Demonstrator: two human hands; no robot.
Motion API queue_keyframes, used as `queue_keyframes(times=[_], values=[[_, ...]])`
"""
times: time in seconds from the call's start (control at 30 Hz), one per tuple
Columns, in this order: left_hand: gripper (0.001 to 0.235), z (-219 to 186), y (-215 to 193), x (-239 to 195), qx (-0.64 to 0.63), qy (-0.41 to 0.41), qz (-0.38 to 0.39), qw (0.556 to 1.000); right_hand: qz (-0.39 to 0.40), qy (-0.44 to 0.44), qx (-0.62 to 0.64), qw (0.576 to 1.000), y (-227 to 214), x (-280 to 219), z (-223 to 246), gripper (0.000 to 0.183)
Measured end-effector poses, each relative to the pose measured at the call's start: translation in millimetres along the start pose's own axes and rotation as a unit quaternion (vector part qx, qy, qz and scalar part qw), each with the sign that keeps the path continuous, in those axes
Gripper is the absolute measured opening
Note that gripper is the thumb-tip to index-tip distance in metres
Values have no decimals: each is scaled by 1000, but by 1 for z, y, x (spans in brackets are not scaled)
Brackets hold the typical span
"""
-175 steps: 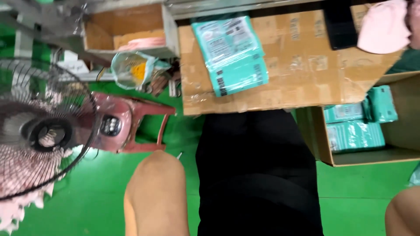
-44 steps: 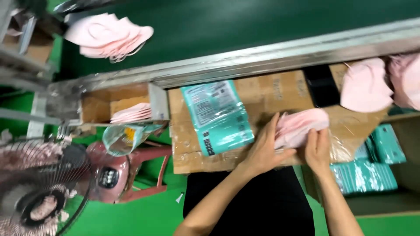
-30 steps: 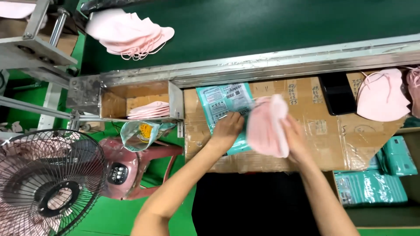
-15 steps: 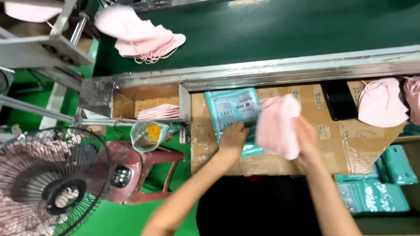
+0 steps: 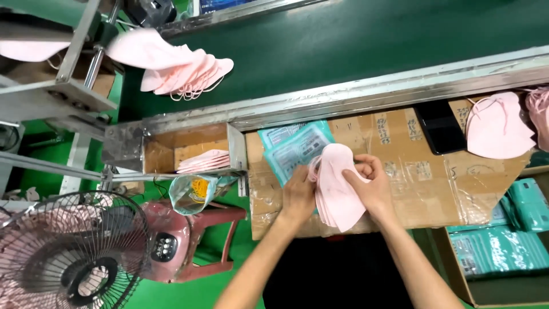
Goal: Packing pink face masks into plastic pouches at a conveyor belt.
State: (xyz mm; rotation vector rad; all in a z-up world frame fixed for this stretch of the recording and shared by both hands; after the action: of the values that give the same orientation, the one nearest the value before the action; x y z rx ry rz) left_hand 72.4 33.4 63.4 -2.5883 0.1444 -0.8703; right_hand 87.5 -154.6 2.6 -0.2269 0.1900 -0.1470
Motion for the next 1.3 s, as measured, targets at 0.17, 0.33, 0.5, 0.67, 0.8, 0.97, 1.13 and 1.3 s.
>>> queue_keyframes(times=[0.17, 0.33, 0.5, 0.67, 0.8, 0.97, 1.13, 1.3], values=[[23, -20, -16, 1, 47, -28, -33, 998, 102, 11, -55, 993, -3, -8, -3, 24], [17, -58, -30, 6, 47, -7, -134, 990, -47, -207, -347, 914, -9, -39, 73, 23], [22, -80, -9, -9, -45, 74, -83, 993, -127, -199, -145, 961, -36, -29, 67, 21], [56, 25, 11, -74, -363, -315, -284, 830, -82, -145, -110, 980, -24, -27, 43, 23], [46, 7, 46, -51, -412, -346, -274, 797, -146, -100, -3, 984, -22, -28, 22, 49], [38, 24, 25, -61, -371, -368, -344, 780, 146, 138, 266, 943, 12, -45, -7, 39], [28, 4, 84, -80, -482, -352, -184, 781, 127, 136, 287, 940, 16, -42, -32, 32], [16, -87, 88, -62, -276, -236, 186, 913, 91, 25, 77, 993, -22, -26, -22, 19]])
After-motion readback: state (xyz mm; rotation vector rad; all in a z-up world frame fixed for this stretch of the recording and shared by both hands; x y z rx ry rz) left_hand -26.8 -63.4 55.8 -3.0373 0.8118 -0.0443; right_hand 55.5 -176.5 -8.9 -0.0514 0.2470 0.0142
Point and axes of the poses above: each hand's wrist, its own x-axis towards the middle knuckle, its own y-axis out of the palm, z = x × y, the point moved 8 cm from there along x, towards the middle knuckle, and after that the axes turned 15 degrees about -x, right-handed, at the moved point
